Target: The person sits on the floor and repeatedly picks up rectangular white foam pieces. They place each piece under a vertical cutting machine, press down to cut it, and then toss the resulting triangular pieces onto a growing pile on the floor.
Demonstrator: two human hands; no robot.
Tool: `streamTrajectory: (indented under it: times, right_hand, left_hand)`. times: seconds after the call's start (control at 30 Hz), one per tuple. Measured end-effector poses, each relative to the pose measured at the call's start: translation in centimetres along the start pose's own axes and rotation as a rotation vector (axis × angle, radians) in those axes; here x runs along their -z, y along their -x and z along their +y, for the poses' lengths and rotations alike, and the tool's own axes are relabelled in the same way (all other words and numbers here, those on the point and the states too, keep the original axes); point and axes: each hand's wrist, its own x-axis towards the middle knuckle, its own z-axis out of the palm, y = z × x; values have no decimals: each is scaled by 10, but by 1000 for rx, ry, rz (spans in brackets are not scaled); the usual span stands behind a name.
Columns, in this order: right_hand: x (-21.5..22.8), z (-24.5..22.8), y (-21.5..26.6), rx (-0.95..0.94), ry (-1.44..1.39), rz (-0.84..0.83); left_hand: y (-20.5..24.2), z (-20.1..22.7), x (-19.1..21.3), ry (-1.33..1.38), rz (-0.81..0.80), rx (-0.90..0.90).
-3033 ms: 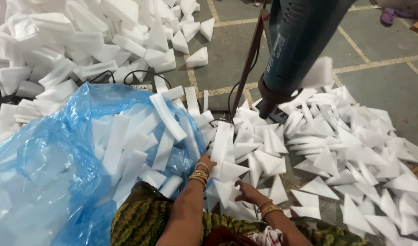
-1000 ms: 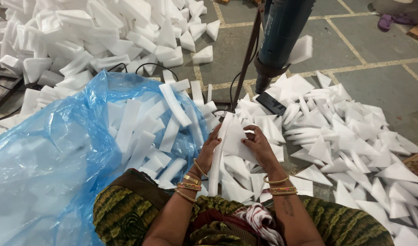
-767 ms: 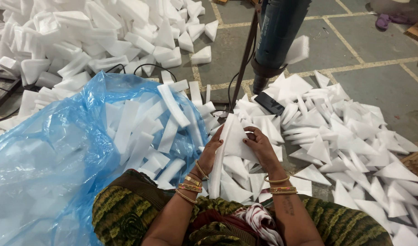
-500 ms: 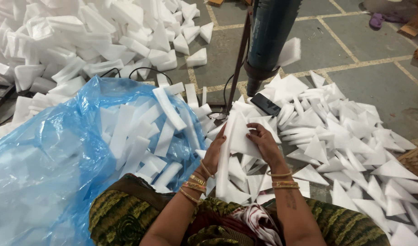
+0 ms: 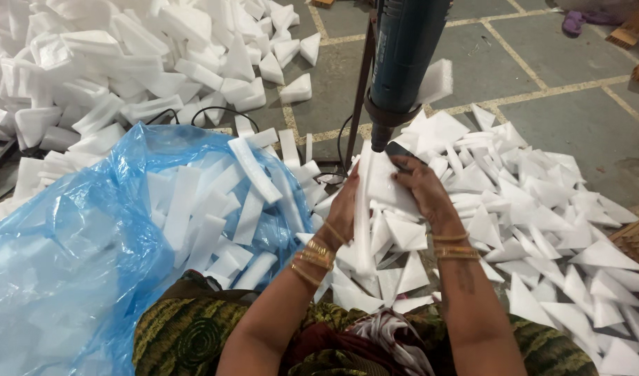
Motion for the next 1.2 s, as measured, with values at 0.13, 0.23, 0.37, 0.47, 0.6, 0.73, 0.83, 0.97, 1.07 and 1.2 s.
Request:
streamTrajectory:
  times: [0.13, 0.23, 0.37, 0.47, 0.6, 0.73, 0.83, 0.97, 1.07, 1.2]
  right_hand:
    - [-9, 20, 21, -7, -50, -73]
    - [-17, 39, 32, -13, 10, -76]
    - [-25, 61, 36, 3, -23, -138]
    - [-28, 74, 34, 21, -31, -149]
    - [-36, 81, 34, 63, -25, -171]
    - [-50, 81, 34, 48, 3, -178]
    - [-56, 81, 33, 49, 23, -183]
    - [-64, 88, 28, 63, 9, -192]
    - [-68, 93, 26, 76, 9, -194]
    - [-75, 93, 29, 111, 62, -177]
  left_hand:
    - [32, -16, 9, -68, 47, -10]
    - [53, -23, 19, -150, 46, -70]
    - [74, -20, 24, -172, 115, 101]
    - [84, -20, 28, -189, 79, 38]
    - [90, -22, 38, -219, 120, 100]
    - [92, -31, 53, -256, 52, -122]
    - [93, -32, 57, -232, 96, -62]
    - [98, -19, 55, -235, 194, 110]
    - [96, -14, 60, -233, 146, 23]
    - [94, -16, 84, -435, 106, -129]
